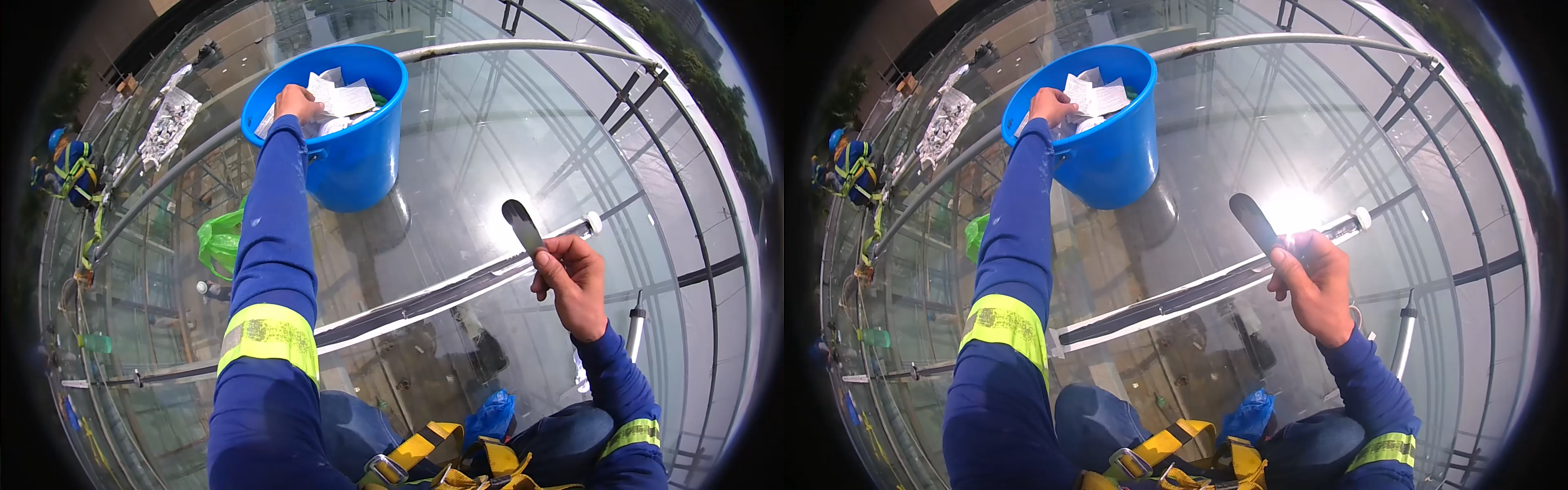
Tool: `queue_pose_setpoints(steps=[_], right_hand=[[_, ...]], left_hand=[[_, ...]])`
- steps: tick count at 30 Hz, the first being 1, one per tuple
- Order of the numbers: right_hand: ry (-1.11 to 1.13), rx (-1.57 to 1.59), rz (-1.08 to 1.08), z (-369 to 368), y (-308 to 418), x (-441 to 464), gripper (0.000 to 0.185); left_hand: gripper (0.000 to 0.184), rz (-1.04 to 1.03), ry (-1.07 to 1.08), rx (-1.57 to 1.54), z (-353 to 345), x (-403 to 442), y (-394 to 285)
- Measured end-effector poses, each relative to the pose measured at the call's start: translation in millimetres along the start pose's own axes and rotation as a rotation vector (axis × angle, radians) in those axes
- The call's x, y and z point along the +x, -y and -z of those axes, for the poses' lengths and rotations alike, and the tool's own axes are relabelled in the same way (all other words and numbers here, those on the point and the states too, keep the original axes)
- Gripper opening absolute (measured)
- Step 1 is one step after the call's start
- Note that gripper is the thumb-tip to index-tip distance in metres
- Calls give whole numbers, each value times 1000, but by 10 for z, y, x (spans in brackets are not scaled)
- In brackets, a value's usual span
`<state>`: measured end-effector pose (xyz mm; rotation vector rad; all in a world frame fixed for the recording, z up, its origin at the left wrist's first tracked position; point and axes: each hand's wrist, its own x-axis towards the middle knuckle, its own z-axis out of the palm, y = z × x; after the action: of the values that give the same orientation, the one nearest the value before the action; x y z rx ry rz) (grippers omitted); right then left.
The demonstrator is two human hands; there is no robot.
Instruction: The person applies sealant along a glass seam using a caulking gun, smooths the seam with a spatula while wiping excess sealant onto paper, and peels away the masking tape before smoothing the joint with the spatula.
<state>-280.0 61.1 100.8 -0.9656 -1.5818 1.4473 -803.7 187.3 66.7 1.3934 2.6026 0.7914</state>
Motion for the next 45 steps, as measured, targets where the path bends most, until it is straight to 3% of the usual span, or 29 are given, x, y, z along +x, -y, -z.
queue_pose_setpoints(steps=[3, 6, 11, 15, 20, 24, 28, 32, 34, 36, 38, 41, 44, 45], right_hand=[[8, -4, 24, -8, 52, -11, 13], [20, 28, 27, -65, 69, -60, 14], [70, 90, 21, -86, 69, -101, 14], [103, 178, 104, -193, 244, -131, 13], [206, 316, 198, -605, 637, -120, 19], [229, 336, 186, -1085, 857, -54, 19], [221, 144, 392, -1452, 983, -135, 15], [195, -25, 533, -1785, 948, -258, 12], [217, 26, 621, -1952, 861, -256, 13], [253, -197, 858, -1954, 844, -276, 19], [383, -114, 678, -2033, 664, -288, 23], [373, -90, 699, -2145, 476, -246, 16], [478, -274, 456, -2115, 483, -202, 20], [503, -223, 464, -2147, 481, -224, 16]], left_hand=[[30, 32, -233, -294, 105, -77, -73], [27, 31, -165, -1021, 103, -129, -56], [20, -68, -30, -1602, 346, -510, -102], [24, -240, 141, -1844, 596, -1400, -428], [27, -337, 433, -2020, 459, -2454, -694], [31, -291, 406, -2094, 634, -3200, -1044], [43, -371, 509, -2211, 1092, -3622, -1030], [41, -355, 419, -2242, 1198, -3866, -730], [45, -490, 330, -1956, 1175, -3859, -595], [36, -342, 160, -1865, 1283, -3992, -739], [30, -256, 29, -1823, 1121, -3908, -650], [22, -237, -39, -1809, 1065, -3908, -524], [20, -111, -54, -1767, 1128, -3856, -379], [19, -76, -87, -1773, 1110, -3819, -320]])
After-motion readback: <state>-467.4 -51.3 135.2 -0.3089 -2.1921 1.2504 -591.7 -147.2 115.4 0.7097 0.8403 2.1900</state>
